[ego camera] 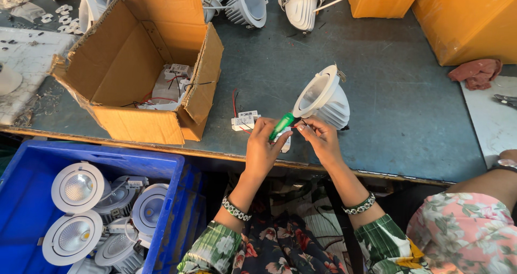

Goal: The person assembles LED downlight fixtures by connecting power drivers to the light bodies. They use a screwdriver to strip wires and tighten terminal screws, then place the completed units on the table.

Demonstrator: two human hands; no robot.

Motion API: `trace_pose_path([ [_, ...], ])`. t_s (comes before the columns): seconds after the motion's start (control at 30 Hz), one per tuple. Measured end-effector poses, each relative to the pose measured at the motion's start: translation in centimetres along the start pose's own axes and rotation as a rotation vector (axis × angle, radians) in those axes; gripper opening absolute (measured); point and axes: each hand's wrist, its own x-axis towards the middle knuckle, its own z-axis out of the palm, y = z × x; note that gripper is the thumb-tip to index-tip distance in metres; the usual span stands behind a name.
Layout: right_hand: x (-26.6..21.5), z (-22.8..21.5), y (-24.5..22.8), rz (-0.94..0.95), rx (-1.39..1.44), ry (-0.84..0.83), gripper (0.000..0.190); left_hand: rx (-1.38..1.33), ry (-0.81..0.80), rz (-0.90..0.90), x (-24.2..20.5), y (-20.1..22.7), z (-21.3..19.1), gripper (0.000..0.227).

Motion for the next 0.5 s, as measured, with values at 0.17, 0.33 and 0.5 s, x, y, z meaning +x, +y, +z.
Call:
trace_pose_path([
  [0.17, -0.02, -0.07, -0.53, -0.017, -0.057, -0.006, 0.019, 0.116, -0.021, 0.003, 0.38, 0.5, 0.27, 0.02],
  [0.33, -0.08, 0.0, -1.04, -0.035, -0.02, -0.042, 0.018, 0.161, -0.031, 0.023, 0.44, 0.17, 0.32, 0.018],
  [0.5, -0.02, 0.05, -0.74, -0.021, -0.052, -0.02, 0.021, 0.198, -0.024, 0.085, 0.28, -0.22, 0.44, 0.017],
])
